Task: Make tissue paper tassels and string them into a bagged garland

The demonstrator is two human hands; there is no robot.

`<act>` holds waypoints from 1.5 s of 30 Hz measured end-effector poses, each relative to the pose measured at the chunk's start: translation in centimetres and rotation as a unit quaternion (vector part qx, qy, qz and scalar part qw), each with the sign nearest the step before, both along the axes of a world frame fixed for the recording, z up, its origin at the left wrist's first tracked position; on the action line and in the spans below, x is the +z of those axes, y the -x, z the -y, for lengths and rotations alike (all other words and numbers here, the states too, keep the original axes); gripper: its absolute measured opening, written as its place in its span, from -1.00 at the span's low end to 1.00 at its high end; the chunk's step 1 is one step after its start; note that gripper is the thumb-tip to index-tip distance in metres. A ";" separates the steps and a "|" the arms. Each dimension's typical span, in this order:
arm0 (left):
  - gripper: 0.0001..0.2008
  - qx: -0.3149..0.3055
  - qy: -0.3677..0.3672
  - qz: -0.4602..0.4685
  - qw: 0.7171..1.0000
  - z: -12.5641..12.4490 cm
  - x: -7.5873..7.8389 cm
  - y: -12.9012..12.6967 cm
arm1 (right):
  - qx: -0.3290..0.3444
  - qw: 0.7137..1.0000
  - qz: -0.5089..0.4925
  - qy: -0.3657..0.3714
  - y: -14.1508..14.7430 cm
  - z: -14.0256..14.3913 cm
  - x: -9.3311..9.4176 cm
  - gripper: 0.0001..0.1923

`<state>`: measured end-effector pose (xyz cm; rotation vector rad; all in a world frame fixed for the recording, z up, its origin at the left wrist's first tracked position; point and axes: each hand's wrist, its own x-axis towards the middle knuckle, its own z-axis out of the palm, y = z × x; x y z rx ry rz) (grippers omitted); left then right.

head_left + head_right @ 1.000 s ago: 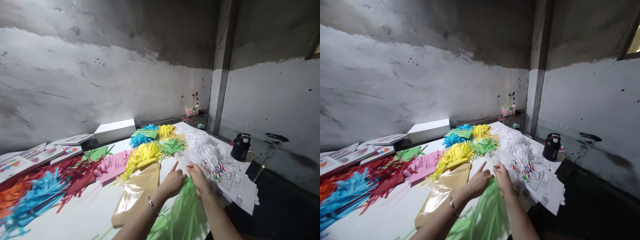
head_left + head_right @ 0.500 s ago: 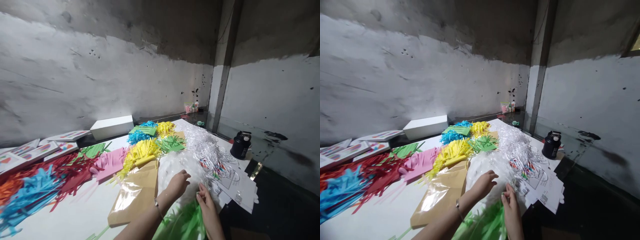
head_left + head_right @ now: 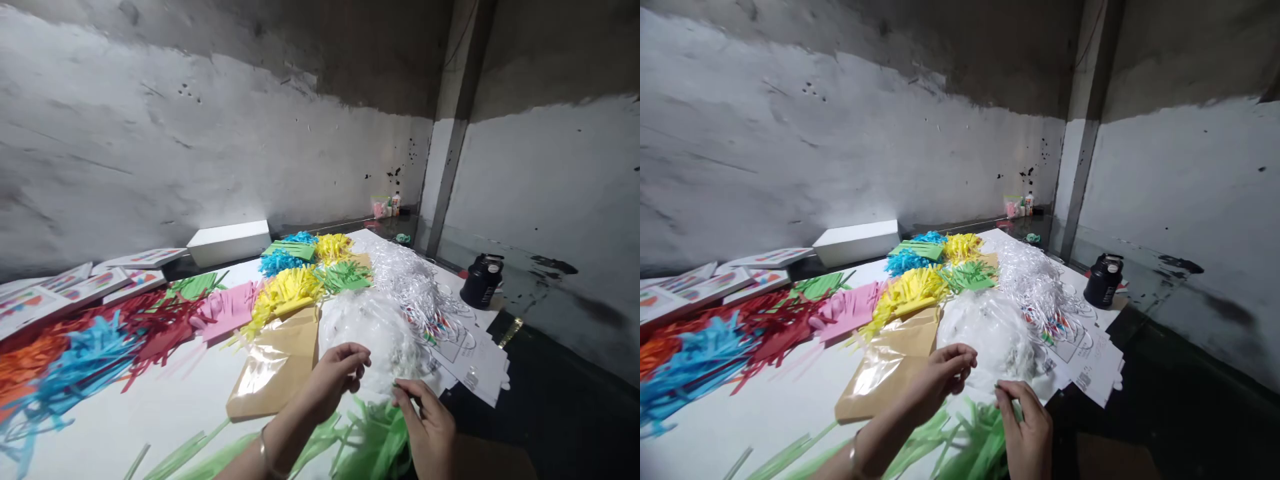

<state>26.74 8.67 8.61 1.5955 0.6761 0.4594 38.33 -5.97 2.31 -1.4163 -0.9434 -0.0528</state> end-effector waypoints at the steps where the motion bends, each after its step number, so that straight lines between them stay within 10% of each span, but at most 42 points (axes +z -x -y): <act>1: -0.71 0.005 0.033 0.016 0.999 1.2 0.3 1.4 | 0.003 1.000 0.022 -0.009 0.8 0.1 0.8 -0.93; 8: -0.60 0.121 0.289 0.208 0.927 7.3 0.4 8.2 | 0.142 0.983 0.109 -0.050 7.6 -0.3 4.6 -0.84; 22: -0.65 0.241 0.109 0.250 0.932 9.9 -2.2 14.0 | 0.324 0.939 -0.014 0.115 12.3 -0.1 4.9 -0.82; 30: -0.68 0.238 0.031 0.203 0.949 10.6 -2.7 16.0 | 0.275 0.954 -0.004 0.116 14.4 0.5 4.9 -0.74; 35: -0.70 0.218 0.015 0.202 0.955 10.9 -3.3 16.7 | 0.333 0.909 -0.188 0.166 14.8 1.1 4.4 -0.54; 40: -0.69 0.193 -0.007 0.187 0.963 10.6 -3.0 16.8 | 0.252 0.960 -0.017 0.120 14.5 1.2 3.3 -0.64; 45: -0.67 0.205 0.006 0.172 0.964 10.6 -2.9 17.1 | 0.299 0.945 0.075 0.105 13.6 0.9 3.6 -0.76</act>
